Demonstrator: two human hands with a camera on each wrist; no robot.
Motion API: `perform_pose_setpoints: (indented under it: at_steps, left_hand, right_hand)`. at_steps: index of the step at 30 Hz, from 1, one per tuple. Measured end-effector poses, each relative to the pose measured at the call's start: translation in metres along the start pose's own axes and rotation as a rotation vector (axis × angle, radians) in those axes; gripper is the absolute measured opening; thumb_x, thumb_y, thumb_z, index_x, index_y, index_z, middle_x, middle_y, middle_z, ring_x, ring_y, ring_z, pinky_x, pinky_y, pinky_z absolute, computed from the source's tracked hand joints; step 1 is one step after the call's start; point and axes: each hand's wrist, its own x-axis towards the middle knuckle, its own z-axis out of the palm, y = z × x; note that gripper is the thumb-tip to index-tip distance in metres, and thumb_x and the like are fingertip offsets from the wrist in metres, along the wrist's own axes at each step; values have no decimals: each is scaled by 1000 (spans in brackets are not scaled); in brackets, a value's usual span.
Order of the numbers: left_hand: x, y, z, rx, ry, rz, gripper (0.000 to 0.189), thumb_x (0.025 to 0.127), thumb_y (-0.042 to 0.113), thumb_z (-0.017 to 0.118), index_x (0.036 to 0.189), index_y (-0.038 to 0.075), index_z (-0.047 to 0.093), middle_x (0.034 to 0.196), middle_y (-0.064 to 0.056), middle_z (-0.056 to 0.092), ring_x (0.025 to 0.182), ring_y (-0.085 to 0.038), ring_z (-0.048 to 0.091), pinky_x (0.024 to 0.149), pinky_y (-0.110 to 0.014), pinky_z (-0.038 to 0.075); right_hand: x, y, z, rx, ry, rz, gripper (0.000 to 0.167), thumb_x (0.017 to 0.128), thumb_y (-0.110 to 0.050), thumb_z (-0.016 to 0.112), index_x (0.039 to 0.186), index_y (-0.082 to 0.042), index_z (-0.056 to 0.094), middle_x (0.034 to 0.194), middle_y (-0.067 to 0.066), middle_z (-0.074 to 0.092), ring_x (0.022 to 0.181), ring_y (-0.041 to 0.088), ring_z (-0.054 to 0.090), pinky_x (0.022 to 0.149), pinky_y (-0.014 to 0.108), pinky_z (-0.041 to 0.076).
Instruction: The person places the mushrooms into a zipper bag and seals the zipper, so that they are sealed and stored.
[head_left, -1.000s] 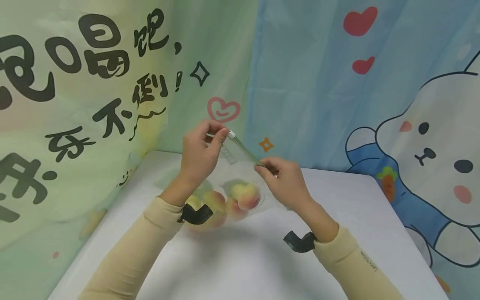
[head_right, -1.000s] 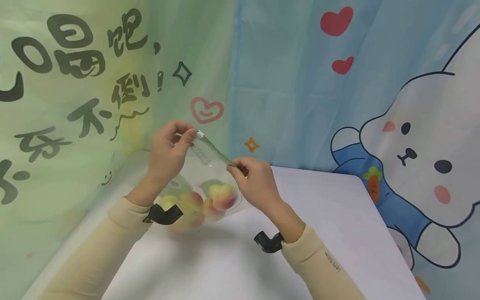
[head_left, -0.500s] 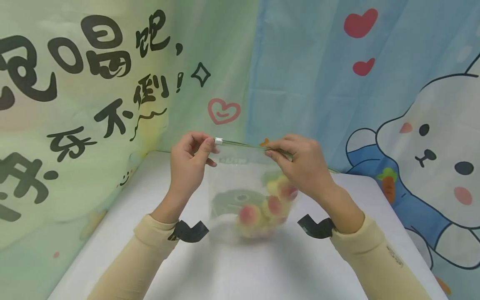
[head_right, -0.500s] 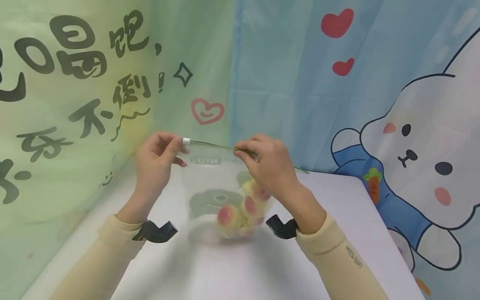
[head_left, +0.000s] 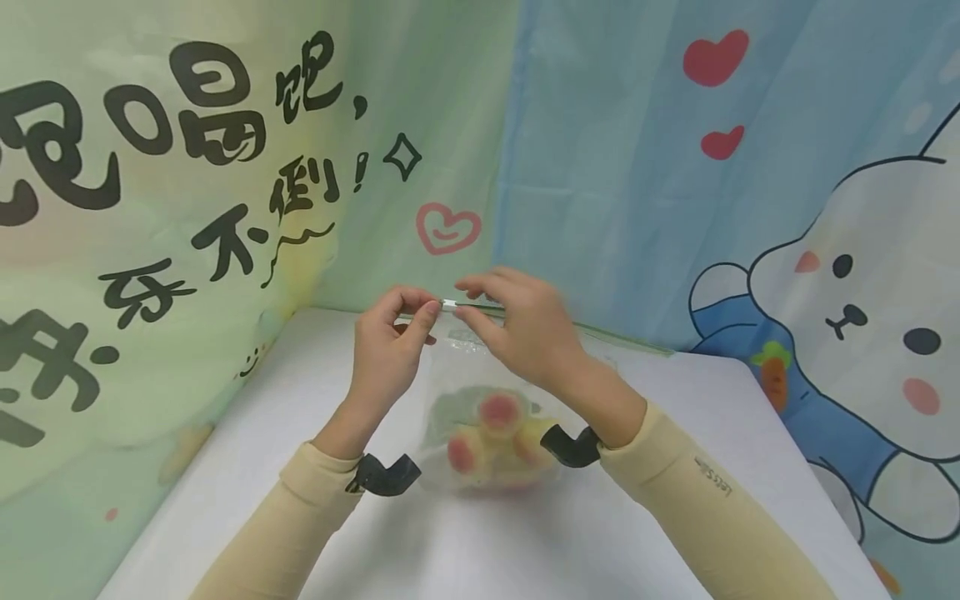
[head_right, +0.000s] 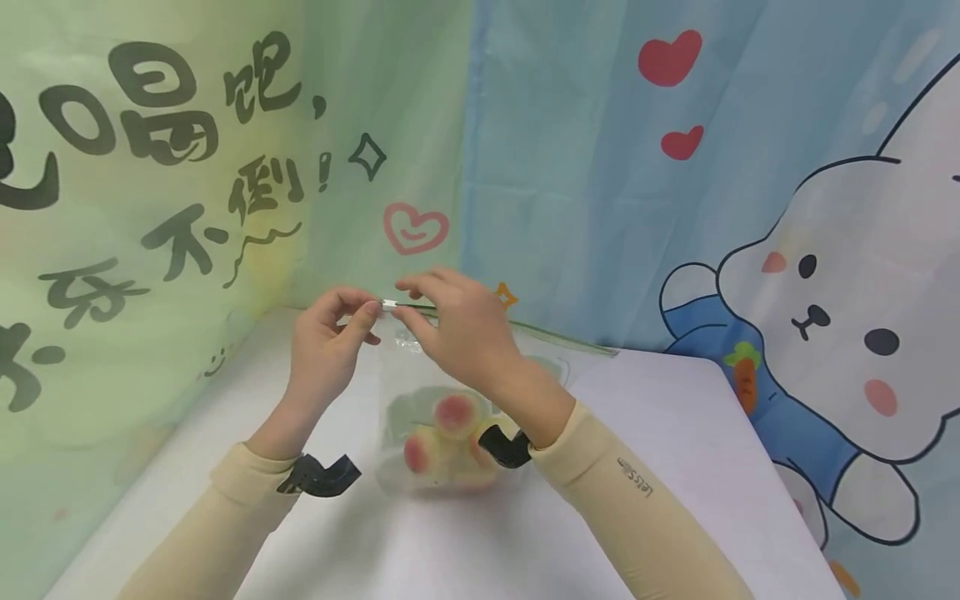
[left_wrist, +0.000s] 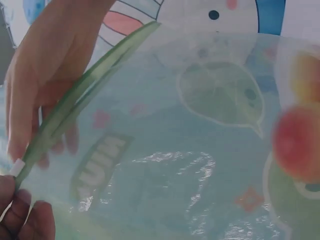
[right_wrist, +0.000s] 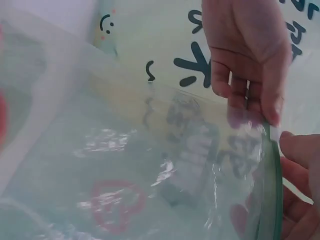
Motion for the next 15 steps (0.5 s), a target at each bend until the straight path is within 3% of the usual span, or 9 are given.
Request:
perform_pose_setpoints:
  at_steps: [9,15]
  left_hand:
    - [0,-4,-8,84,25,53,11,92,9,68,92,-2,67,83,-11,69,70,-24,66,58,-24,55]
    - [0,-5,-14,95,39,20,10,92,8,66,93,-3,65,82,-12,65,68,-25,63,58,-24,55]
  right_hand:
    - [19,-5,13,26,-91,-32,10,84,-15,78,92,-9,76,86,-1,71,79,12,65,69,28,51]
    - [20,-3,11,-11,-151,4,8,86,-14,75,92,-9,75,91,-2,71,83,14,66,72,28,52]
